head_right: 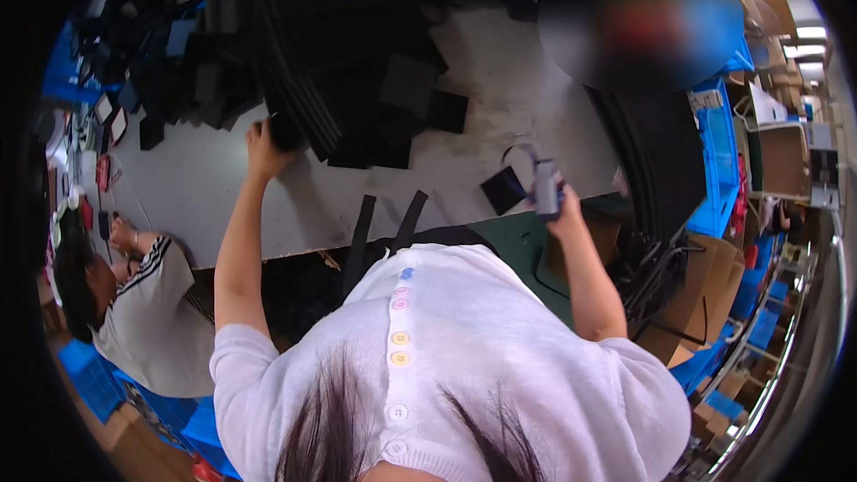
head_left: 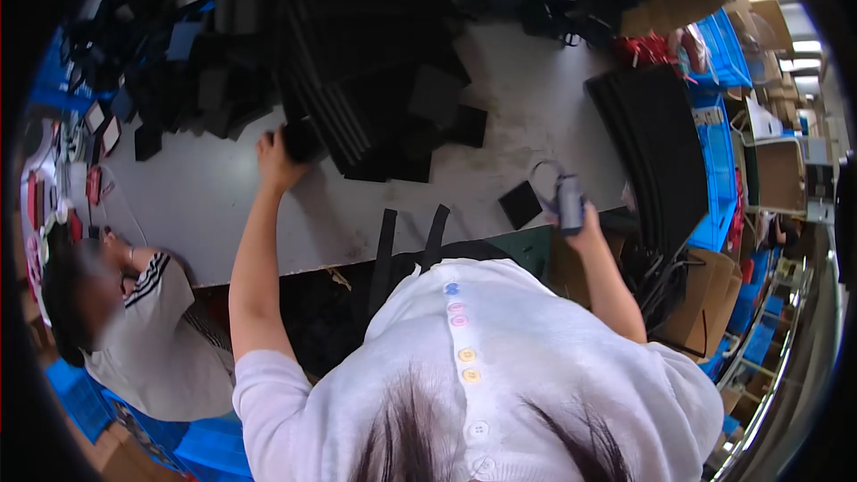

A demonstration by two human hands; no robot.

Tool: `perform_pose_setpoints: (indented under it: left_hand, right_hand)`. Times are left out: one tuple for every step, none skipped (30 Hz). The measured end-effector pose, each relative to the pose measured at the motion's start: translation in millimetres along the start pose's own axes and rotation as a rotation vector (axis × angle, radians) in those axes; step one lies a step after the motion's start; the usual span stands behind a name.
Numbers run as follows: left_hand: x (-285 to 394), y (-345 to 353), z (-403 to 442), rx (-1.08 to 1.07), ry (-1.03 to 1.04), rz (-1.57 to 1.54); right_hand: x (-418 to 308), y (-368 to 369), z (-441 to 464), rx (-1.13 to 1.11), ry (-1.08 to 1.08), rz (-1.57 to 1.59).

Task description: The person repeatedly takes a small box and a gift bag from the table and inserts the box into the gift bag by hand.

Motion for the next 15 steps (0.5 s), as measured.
perform_pose_setpoints:
  left_hand:
    - [-6, -3, -12, 0.008, -0.073, -0.061]
    - [-13, -7, -25, 0.016, -0.151, -0.117]
    - [-11, -14, -36, 0.017, -0.14, -0.107]
    - [-11, -25, -46, 0.058, -0.183, -0.217]
    - [-10, -34, -57, 0.096, -0.227, -0.329]
    - [-4, -44, -66, 0.099, -0.222, -0.321]
    - [6, -55, -73, 0.107, -0.218, -0.318]
    - [16, -66, -79, 0.114, -0.217, -0.316]
    - [28, -76, -84, 0.092, -0.203, -0.283]
    - [37, -83, -89, 0.097, -0.214, -0.276]
    - [50, -89, -94, 0.082, -0.165, -0.351]
    - [65, -99, -98, 0.068, -0.114, -0.421]
    - [85, -115, -103, 0.032, -0.108, -0.503]
    - [110, -134, -107, 0.001, -0.105, -0.589]
    - [137, -156, -110, 0.028, -0.021, -0.611]
  right_hand:
    - [28, -12, 1, 0.113, 0.026, 0.026]
    - [50, -7, -1, 0.151, 0.087, -0.006]
    - [66, -15, 18, 0.115, 0.098, 0.042]
    - [76, -10, 32, 0.078, 0.109, 0.09]
    - [78, -9, 45, 0.067, 0.117, 0.113]
    - [73, 9, 58, 0.053, 0.124, 0.132]
    - [64, 23, 78, 0.021, 0.09, 0.098]
    - [55, 37, 101, -0.012, 0.058, 0.06]
    - [42, 53, 127, -0.038, 0.02, 0.068]
    - [32, 70, 151, -0.067, -0.014, 0.073]
    - [13, 97, 150, -0.078, -0.064, 0.058]
    - [-8, 131, 130, -0.092, -0.112, 0.046]
    - [-16, 160, 107, -0.115, -0.101, 0.045]
    - [-32, 190, 79, -0.181, -0.25, -0.113]
    - [-41, 213, 53, -0.244, -0.394, -0.273]
Point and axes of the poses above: each hand's wrist, its own z-axis towards the middle knuckle, its own y-axis out of the palm, x = y × z, the point moved 7 cm from there along z, towards the middle knuckle, and after that the axes turned 7 degrees about z, right-handed, at the moved point
